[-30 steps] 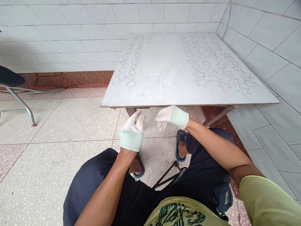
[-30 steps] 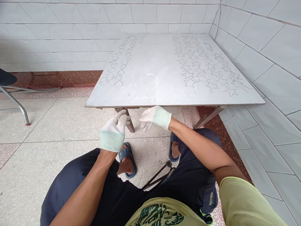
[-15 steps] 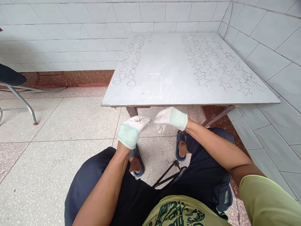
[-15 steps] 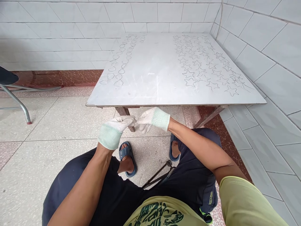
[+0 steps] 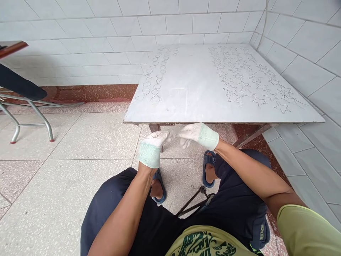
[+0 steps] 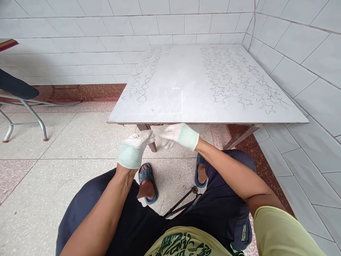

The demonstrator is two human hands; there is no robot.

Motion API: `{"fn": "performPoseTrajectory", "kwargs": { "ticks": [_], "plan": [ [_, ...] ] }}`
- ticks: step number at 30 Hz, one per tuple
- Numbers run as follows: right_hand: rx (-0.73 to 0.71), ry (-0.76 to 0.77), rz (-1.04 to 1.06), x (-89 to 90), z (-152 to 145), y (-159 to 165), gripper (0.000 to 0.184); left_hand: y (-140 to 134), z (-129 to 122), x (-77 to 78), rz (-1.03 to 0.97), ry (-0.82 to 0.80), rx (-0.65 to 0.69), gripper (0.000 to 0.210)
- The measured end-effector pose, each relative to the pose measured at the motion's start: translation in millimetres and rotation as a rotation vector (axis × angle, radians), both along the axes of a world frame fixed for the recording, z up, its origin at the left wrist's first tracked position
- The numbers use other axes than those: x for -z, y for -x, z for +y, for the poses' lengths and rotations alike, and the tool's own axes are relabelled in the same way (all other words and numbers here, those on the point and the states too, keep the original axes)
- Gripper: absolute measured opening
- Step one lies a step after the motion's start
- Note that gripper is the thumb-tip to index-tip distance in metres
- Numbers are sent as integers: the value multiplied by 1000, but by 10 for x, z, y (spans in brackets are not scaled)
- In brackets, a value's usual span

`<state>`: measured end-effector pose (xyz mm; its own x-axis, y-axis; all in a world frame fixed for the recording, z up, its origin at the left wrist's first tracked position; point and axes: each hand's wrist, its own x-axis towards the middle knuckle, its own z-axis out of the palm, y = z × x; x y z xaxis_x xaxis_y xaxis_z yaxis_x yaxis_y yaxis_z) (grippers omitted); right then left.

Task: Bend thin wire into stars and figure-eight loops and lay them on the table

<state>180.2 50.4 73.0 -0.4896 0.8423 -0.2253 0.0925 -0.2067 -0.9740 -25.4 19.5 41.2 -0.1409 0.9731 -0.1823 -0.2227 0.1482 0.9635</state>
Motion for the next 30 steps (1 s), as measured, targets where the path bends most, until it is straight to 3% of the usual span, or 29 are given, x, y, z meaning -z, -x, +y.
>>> {"fn": "performPoseTrajectory", "kwargs": {
  "ticks": [7,11,14,18,21,25,30],
  "plan": [
    [18,-49,78,121,-7,40,34,-76,40,43,-111,2,101,45],
    [87,-88,45,130,36,77,21,-77,63,63,-119,15,99,46],
    [156,-76,24,73,63,99,25,-86,24,21,-9,28,95,43],
    [226,14,2,60,44,110,48,-144,-74,-83,295,0,49,33],
    [319,-47,-102,117,-14,137,63,-208,-130,-116,424,-23,45,30],
    [385,-212,-273,155,-88,184,67,-252,-157,-77,289,-16,95,35],
    [375,-230,-298,123,-106,199,64,-215,-111,53,165,35,116,46]
  ]
}}
